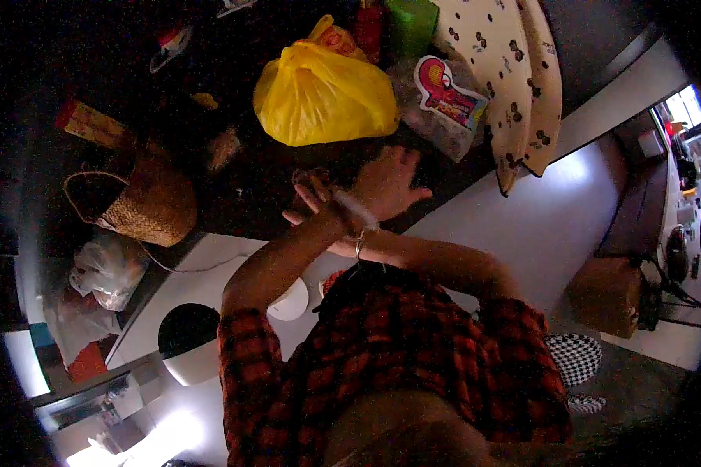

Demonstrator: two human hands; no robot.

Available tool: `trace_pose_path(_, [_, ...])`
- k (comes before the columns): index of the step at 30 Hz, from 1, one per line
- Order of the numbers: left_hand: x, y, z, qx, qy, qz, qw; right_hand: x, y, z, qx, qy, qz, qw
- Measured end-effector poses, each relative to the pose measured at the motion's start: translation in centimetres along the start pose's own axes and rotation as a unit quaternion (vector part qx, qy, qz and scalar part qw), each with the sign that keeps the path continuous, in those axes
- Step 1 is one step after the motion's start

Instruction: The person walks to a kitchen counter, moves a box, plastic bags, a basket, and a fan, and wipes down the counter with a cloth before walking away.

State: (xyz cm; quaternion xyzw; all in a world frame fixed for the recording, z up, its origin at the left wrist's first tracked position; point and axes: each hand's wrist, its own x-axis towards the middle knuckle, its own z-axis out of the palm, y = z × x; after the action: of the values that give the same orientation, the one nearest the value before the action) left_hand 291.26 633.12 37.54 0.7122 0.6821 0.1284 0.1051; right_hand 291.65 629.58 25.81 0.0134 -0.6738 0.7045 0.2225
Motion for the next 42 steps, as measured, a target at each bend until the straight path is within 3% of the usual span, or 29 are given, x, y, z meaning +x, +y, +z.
trace_pose_path(1, [1.1,0.9,1.1,0.002,0.002,-0.002,1.0,-0.5,-1.6,-0.5,-0.332,-0.044,-0.051,0.941])
trace_pose_path(2, [2.0,1.4,2.3,0.047,-0.015,0.018,0.999,-0.7,-2.9,-1.0,-0.625,-0.082,-0.099,0.77])
trace_pose_path(6, [4.1,1.0,4.3,0.086,-0.042,0.017,0.995,-0.9,-0.8,-1.5,-0.593,-0.048,-0.131,0.793])
trace_pose_path(7, [4.4,0.3,5.3,0.093,-0.03,0.018,0.995,-1.1,0.6,-1.4,-0.381,-0.022,-0.128,0.915])
trace_pose_path(9, [2.7,0.1,1.8,0.08,-0.006,-0.015,0.997,-1.6,-0.5,-2.2,-0.144,0.005,-0.117,0.983])
trace_pose_path(10, [1.5,-1.0,-0.2,0.06,0.013,-0.027,0.998,-2.4,-4.7,-3.7,-0.345,-0.036,-0.051,0.937])
trace_pose_path(12, [-1.2,-4.0,-3.9,0.013,0.047,-0.032,0.998,-3.9,-7.1,-6.5,-0.553,-0.043,-0.042,0.831])
trace_pose_path(13, [-3.0,-5.9,-4.5,0.05,0.09,-0.044,0.994,-4.5,-6.8,-7.8,-0.575,-0.012,-0.1,0.812])
trace_pose_path(15, [-6.6,-9.2,-4.7,0.085,0.134,-0.048,0.986,-5.6,-6.7,-11.6,-0.582,0.013,-0.087,0.809])
trace_pose_path(17, [-9.3,-12.1,-4.9,0.006,0.101,-0.187,0.977,-4.6,-6.9,-12.9,-0.593,0.042,-0.077,0.801])
trace_pose_path(20, [-11.3,-13.3,-3.8,0.012,0.082,-0.238,0.968,-2.3,-8.7,-11.4,-0.664,0.11,-0.039,0.738])
trace_pose_path(21, [-11.6,-13.6,-3.5,0.012,0.082,-0.23,0.97,-1.3,-9.3,-9.6,-0.668,0.115,-0.037,0.735])
trace_pose_path(23, [-11.9,-13.9,-3.2,0.046,0.098,-0.183,0.977,-0.4,-10.0,-6.7,-0.542,-0.006,0.013,0.84])
trace_pose_path(24, [-11.6,-13.2,-4.2,0.048,0.098,-0.175,0.979,-1.1,-8.8,-6.6,-0.545,0.002,0.013,0.839])
trace_pose_path(26, [-10.4,-10.5,-6.5,0.067,0.1,-0.159,0.98,-2.8,-5.5,-7.3,-0.544,0.017,-0.127,0.829])
trace_pose_path(27, [-9.3,-10.4,-5.8,0.065,0.102,-0.155,0.98,-3.3,-5.6,-8.7,-0.548,0.018,-0.126,0.827])
trace_pose_path(29, [-6.1,-10.5,-3.9,0.066,0.178,0.023,0.982,-4.2,-6.0,-11.8,-0.546,0.102,-0.05,0.83])
trace_pose_path(31, [-1.1,-8.3,-2.5,0.019,0.192,0.124,0.973,-4.2,-7.7,-13.0,-0.579,0.134,-0.045,0.803])
trace_pose_path(33, [5.0,-5.7,-1.6,0.009,0.121,0.19,0.974,-4.5,-8.3,-13.4,-0.612,0.171,-0.041,0.771])
trace_pose_path(34, [7.8,-5.5,0.2,0.038,0.13,0.229,0.964,-4.9,-7.7,-13.1,-0.594,0.144,0.034,0.791])
trace_pose_path(35, [9.7,-5.4,1.9,0.067,0.138,0.268,0.951,-5.3,-7.7,-12.8,-0.617,0.136,0.04,0.774])
trace_pose_path(36, [10.5,-3.8,1.5,0.069,0.141,0.272,0.949,-5.6,-7.8,-12.4,-0.639,0.129,0.046,0.757])
trace_pose_path(37, [11.0,-2.3,0.6,0.118,0.084,0.221,0.964,-6.0,-7.9,-12.0,-0.66,0.121,0.051,0.739])
trace_pose_path(39, [12.0,-0.5,-1.5,0.168,0.027,0.173,0.97,-6.6,-7.7,-12.0,-0.604,0.145,-0.101,0.777])
trace_pose_path(40, [12.7,-0.1,-2.4,0.166,-0.025,0.161,0.973,-7.1,-8.0,-11.5,-0.622,0.131,-0.057,0.77])
trace_pose_path(42, [15.1,-1.4,0.2,0.174,-0.008,0.165,0.971,-7.5,-7.6,-11.5,-0.619,0.126,-0.056,0.773])
